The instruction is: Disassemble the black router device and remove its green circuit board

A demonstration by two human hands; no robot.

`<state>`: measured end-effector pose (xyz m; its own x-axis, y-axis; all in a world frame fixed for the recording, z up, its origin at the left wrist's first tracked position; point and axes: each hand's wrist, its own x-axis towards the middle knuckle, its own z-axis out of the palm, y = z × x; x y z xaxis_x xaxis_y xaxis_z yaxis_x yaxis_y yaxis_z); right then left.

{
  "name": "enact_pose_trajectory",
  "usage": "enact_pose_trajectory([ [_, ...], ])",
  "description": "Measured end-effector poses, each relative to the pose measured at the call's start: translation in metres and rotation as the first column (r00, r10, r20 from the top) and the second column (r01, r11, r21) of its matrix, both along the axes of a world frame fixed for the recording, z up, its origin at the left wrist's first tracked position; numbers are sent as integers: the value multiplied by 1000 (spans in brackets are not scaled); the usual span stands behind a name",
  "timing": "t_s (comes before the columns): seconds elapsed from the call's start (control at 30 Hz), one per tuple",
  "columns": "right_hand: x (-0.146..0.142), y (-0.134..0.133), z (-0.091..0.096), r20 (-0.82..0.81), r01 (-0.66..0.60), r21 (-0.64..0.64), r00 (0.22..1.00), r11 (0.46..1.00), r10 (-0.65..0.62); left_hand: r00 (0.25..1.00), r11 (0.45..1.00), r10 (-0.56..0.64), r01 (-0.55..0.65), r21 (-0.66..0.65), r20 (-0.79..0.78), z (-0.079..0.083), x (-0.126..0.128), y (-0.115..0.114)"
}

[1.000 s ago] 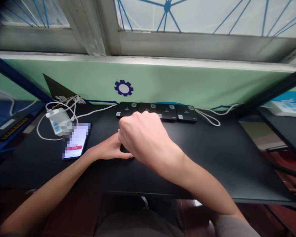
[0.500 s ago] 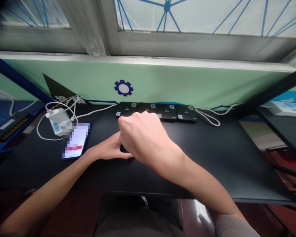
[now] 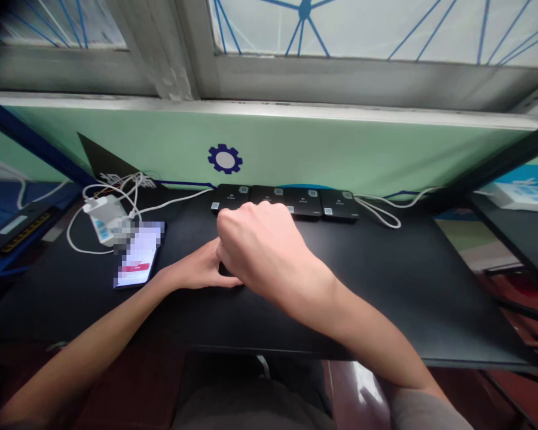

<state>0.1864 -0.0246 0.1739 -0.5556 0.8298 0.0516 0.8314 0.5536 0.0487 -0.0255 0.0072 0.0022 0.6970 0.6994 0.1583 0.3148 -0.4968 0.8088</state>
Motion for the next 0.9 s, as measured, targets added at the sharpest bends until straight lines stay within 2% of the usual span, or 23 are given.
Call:
enact_pose_trajectory([
  [0.9,7,2,-6,-66,-63,-22,996,998,62,1000,1000,11,-11,-4,-1,-3,-2,0],
])
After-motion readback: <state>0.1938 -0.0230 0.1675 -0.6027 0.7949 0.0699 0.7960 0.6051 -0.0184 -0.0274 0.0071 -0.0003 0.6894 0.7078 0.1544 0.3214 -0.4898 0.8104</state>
